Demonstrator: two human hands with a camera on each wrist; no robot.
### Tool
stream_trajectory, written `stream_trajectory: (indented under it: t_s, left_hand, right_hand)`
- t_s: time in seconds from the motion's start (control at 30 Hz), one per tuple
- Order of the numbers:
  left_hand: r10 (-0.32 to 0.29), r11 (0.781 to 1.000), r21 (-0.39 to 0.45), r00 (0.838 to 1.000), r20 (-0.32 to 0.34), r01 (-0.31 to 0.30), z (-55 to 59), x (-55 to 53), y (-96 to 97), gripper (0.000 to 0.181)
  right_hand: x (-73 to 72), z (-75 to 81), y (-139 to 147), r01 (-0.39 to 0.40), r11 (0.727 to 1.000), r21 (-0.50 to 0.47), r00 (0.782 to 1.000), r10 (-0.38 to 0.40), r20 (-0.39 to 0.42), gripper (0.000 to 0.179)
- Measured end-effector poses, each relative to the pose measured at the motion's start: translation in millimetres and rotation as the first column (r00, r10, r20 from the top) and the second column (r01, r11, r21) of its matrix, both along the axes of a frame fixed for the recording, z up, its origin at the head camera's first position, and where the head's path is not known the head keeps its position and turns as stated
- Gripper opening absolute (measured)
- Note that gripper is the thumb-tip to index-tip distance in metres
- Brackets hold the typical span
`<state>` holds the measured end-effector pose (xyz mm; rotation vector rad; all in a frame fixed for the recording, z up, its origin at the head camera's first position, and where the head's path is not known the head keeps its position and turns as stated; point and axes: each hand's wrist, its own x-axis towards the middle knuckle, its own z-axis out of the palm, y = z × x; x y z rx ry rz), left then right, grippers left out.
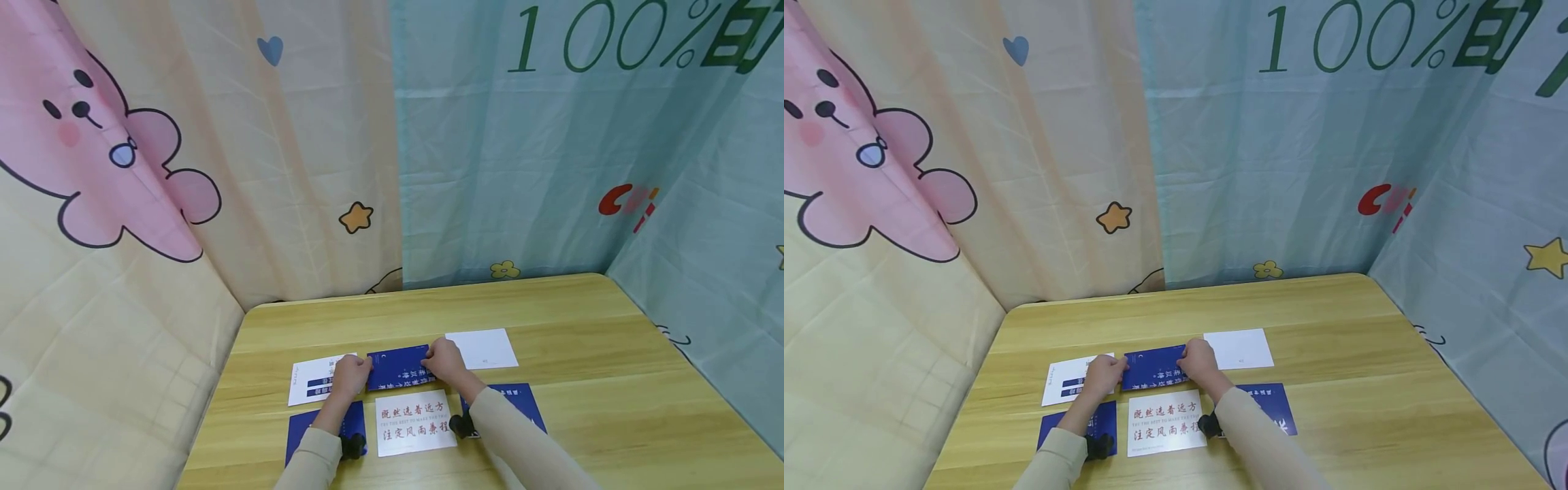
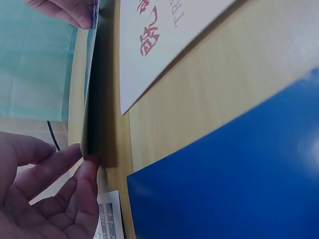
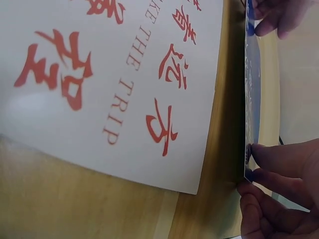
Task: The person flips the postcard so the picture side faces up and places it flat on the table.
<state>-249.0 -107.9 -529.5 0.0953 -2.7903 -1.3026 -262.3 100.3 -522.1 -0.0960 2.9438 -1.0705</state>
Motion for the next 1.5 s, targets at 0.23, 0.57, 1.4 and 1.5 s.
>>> stream_trajectory:
  t_s: [0.23, 0.57, 1.4, 1.5]
  left_hand:
    - [-0.007, 1.000, -0.025, 1.000, -0.023, 0.006, 4.5, 3.2, 7.1, 0.049]
    - [-0.013, 0.997, -0.082, 1.000, -0.025, 0.011, 4.2, 3.0, 8.5, 0.047]
    - [-0.029, 0.996, -0.081, 0.999, -0.013, 0.028, 6.3, 2.5, 10.2, 0.048]
    - [-0.033, 0.995, -0.099, 0.999, -0.020, 0.031, 6.3, 1.9, 10.6, 0.049]
  right_hand:
    - [3.6, 0.1, -5, 0.010, 0.998, 0.054, 1.000, -0.009, -0.022, 0.045]
    - [2.4, -0.6, -8, -0.004, 0.989, 0.150, 0.999, 0.011, -0.047, 0.029]
    - [2.0, -5.0, -12, 0.002, 0.969, 0.246, 0.999, 0.007, -0.039, 0.020]
    - [3.2, -4.2, -12, -0.002, 0.970, 0.242, 0.999, 0.011, -0.036, 0.022]
